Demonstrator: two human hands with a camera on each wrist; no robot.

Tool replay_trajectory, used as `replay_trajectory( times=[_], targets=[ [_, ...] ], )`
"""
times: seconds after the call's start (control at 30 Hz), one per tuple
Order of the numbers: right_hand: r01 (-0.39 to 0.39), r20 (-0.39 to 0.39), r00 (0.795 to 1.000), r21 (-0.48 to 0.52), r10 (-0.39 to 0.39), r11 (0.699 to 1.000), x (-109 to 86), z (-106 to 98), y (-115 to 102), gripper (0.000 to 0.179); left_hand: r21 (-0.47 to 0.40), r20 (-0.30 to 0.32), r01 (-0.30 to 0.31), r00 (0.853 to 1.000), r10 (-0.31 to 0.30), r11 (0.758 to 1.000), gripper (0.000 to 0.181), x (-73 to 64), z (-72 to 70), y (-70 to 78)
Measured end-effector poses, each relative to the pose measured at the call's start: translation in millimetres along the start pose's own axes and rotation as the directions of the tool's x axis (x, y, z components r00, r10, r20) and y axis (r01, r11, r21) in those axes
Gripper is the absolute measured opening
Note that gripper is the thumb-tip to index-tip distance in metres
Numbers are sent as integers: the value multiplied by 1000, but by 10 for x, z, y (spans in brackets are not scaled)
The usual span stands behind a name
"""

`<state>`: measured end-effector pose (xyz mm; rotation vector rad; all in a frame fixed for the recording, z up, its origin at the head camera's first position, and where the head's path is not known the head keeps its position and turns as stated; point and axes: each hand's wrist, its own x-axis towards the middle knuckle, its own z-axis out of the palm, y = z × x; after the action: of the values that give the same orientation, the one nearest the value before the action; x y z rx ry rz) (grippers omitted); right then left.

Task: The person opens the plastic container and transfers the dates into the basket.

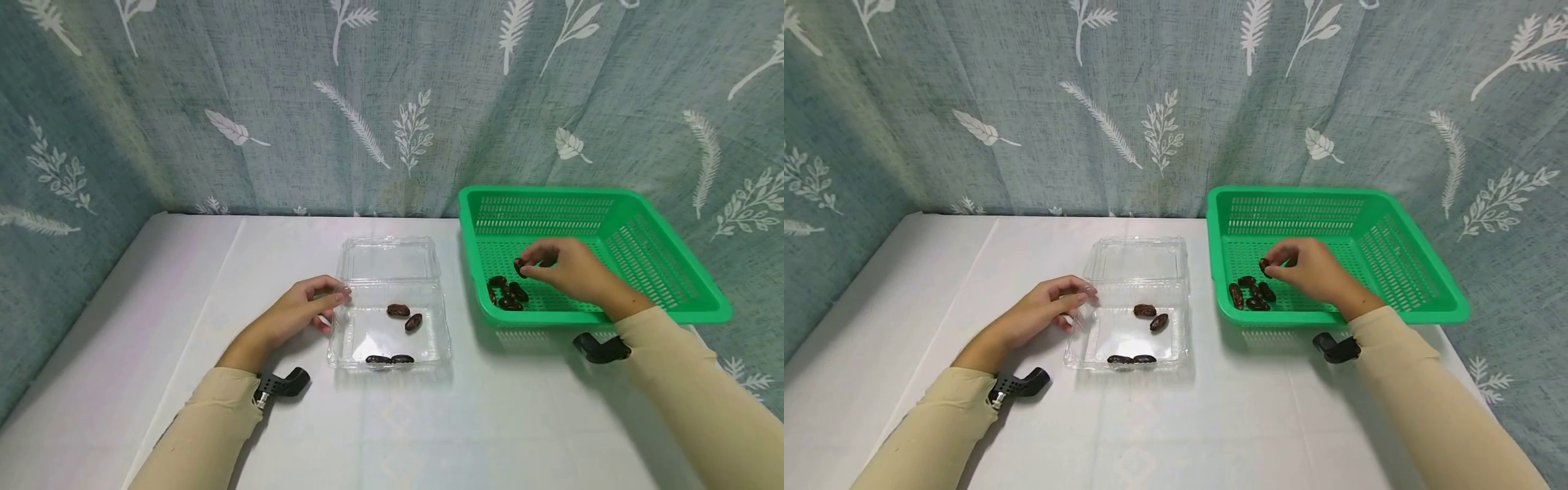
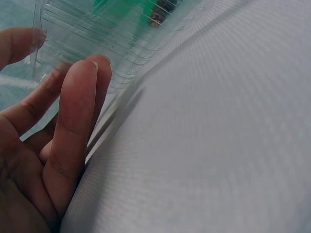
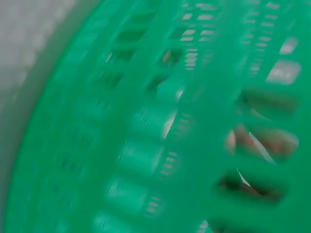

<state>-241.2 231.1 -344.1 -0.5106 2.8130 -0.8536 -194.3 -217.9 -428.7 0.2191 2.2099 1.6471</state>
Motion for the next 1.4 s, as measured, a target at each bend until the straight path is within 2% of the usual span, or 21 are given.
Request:
replay_trajectory(
  times=[0.17, 0.27, 0.87, 1.03, 1.2, 1.3, 1.4],
  targets=[
    [-41, 135, 990, -52, 48, 998, 46, -7, 120, 20, -7, 3, 0, 1000, 0, 1000, 39, -3, 3, -6],
    [-54, 178, 982, -61, 64, 997, 52, 0, 148, 22, -13, 4, -1, 1000, 1, 1000, 39, -2, 4, -5],
    [-31, 181, 982, -135, 56, 990, 74, 35, 133, 23, -4, 1, -12, 1000, 12, 1000, 37, -4, 2, -8],
    [-10, 118, 993, -133, 26, 991, 52, 33, 108, 27, -8, -1, -9, 1000, 9, 1000, 37, 1, 2, -14],
    [53, -22, 998, -123, -56, 991, -55, 33, -72, 26, -12, 3, -7, 1000, 7, 1000, 38, 8, 4, -15],
    [139, -117, 981, -124, -153, 983, -122, 83, -259, 22, -12, 4, -9, 1000, 9, 1000, 38, 9, 5, -14],
    [257, -190, 942, -126, -277, 958, -152, 170, -451, 18, -14, 2, -8, 1000, 8, 1000, 38, 6, 7, -19]
  ],
)
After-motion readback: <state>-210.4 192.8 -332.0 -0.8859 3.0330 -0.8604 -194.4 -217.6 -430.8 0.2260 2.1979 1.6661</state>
